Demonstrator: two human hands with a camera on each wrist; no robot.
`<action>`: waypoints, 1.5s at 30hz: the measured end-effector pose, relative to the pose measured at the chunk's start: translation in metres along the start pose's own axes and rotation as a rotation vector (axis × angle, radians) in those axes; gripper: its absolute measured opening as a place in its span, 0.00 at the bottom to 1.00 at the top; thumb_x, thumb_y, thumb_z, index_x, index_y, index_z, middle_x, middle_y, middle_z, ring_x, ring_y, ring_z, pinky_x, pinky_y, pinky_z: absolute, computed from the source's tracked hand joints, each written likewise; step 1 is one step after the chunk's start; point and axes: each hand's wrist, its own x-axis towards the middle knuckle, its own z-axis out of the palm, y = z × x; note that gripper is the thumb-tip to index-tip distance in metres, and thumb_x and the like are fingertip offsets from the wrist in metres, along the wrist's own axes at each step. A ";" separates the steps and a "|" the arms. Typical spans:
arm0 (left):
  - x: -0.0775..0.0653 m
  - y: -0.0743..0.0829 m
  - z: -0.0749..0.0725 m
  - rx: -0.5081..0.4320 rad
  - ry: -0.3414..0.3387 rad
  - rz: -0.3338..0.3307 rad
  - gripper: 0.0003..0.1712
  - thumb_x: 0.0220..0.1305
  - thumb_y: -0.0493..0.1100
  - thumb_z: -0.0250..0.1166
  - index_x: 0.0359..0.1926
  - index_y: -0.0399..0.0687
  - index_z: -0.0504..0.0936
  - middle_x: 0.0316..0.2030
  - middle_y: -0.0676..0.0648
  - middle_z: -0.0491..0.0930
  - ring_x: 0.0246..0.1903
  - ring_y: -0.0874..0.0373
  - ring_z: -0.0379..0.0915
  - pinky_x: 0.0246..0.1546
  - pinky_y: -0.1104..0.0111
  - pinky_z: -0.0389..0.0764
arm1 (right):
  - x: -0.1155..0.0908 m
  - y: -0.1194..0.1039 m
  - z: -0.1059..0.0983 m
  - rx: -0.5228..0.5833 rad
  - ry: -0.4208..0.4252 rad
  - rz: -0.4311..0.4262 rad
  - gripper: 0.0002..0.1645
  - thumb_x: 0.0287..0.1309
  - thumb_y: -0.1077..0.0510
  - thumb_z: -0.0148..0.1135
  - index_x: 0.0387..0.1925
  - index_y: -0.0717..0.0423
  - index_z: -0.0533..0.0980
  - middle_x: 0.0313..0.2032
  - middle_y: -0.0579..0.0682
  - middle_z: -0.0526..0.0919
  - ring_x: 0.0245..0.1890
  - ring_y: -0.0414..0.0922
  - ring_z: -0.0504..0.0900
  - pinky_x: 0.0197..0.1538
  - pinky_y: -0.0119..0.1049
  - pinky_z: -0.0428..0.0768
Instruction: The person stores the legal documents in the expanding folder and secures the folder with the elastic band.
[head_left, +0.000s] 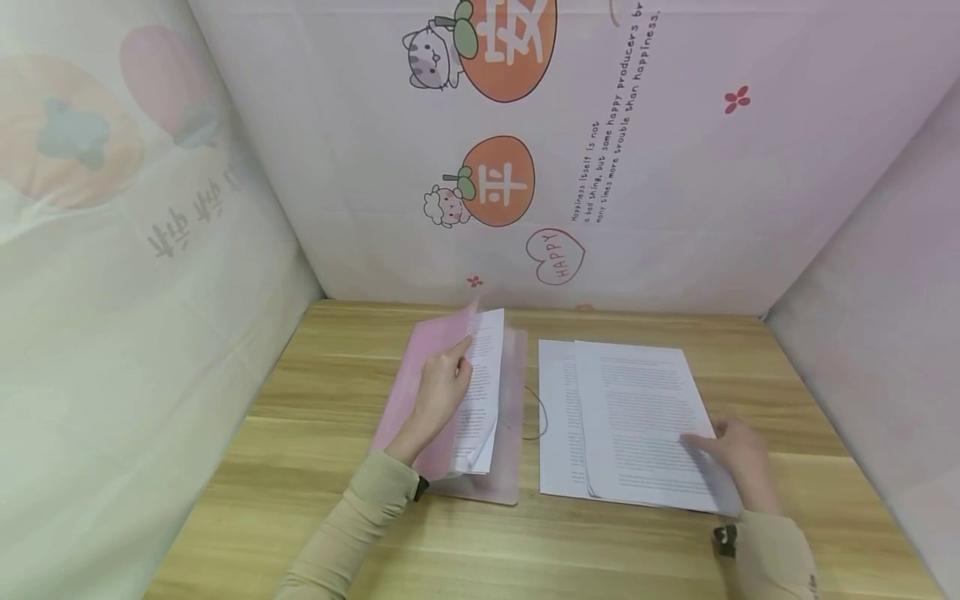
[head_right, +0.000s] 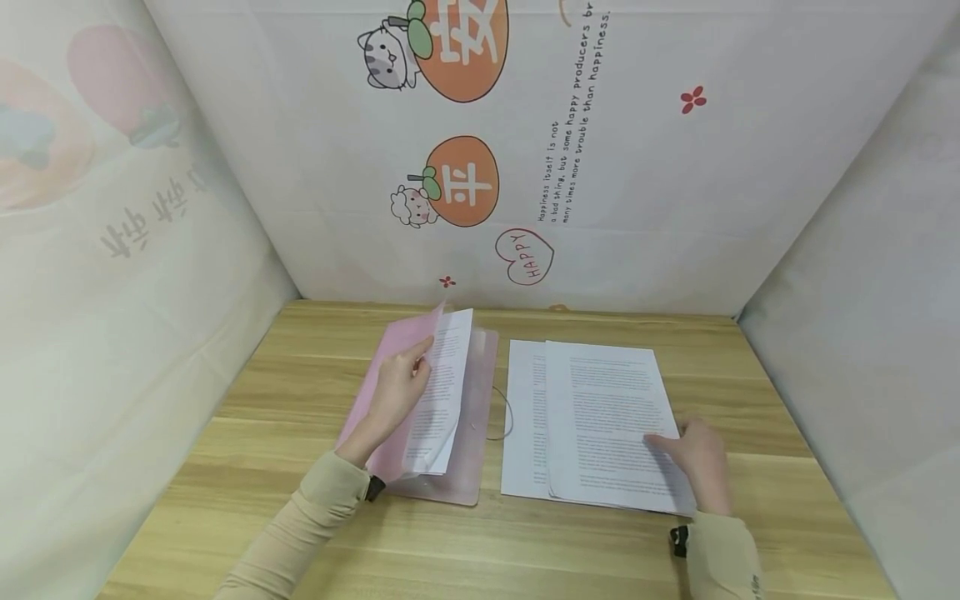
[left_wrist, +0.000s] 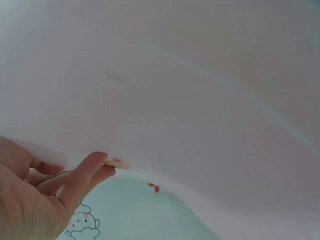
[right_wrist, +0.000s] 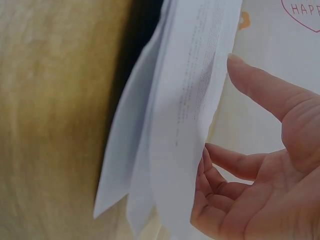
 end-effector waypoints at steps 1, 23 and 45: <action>0.000 0.000 0.000 0.000 0.002 -0.001 0.26 0.58 0.27 0.55 0.59 0.32 0.79 0.18 0.41 0.75 0.14 0.67 0.49 0.16 0.79 0.54 | 0.000 -0.001 0.000 -0.009 -0.002 -0.002 0.55 0.52 0.38 0.67 0.62 0.82 0.63 0.59 0.81 0.67 0.56 0.75 0.70 0.55 0.64 0.72; 0.003 -0.005 -0.008 0.016 0.024 -0.012 0.25 0.58 0.27 0.54 0.58 0.33 0.79 0.17 0.41 0.75 0.13 0.67 0.47 0.16 0.78 0.54 | 0.007 -0.002 0.005 0.025 -0.029 0.016 0.44 0.48 0.49 0.72 0.56 0.80 0.70 0.52 0.79 0.75 0.48 0.69 0.76 0.51 0.60 0.74; 0.003 -0.004 -0.012 0.002 0.030 0.000 0.25 0.59 0.27 0.54 0.58 0.31 0.79 0.18 0.40 0.76 0.13 0.67 0.48 0.15 0.78 0.53 | 0.004 -0.002 0.010 0.082 -0.011 0.015 0.48 0.50 0.52 0.71 0.61 0.83 0.62 0.55 0.81 0.71 0.52 0.71 0.73 0.54 0.63 0.72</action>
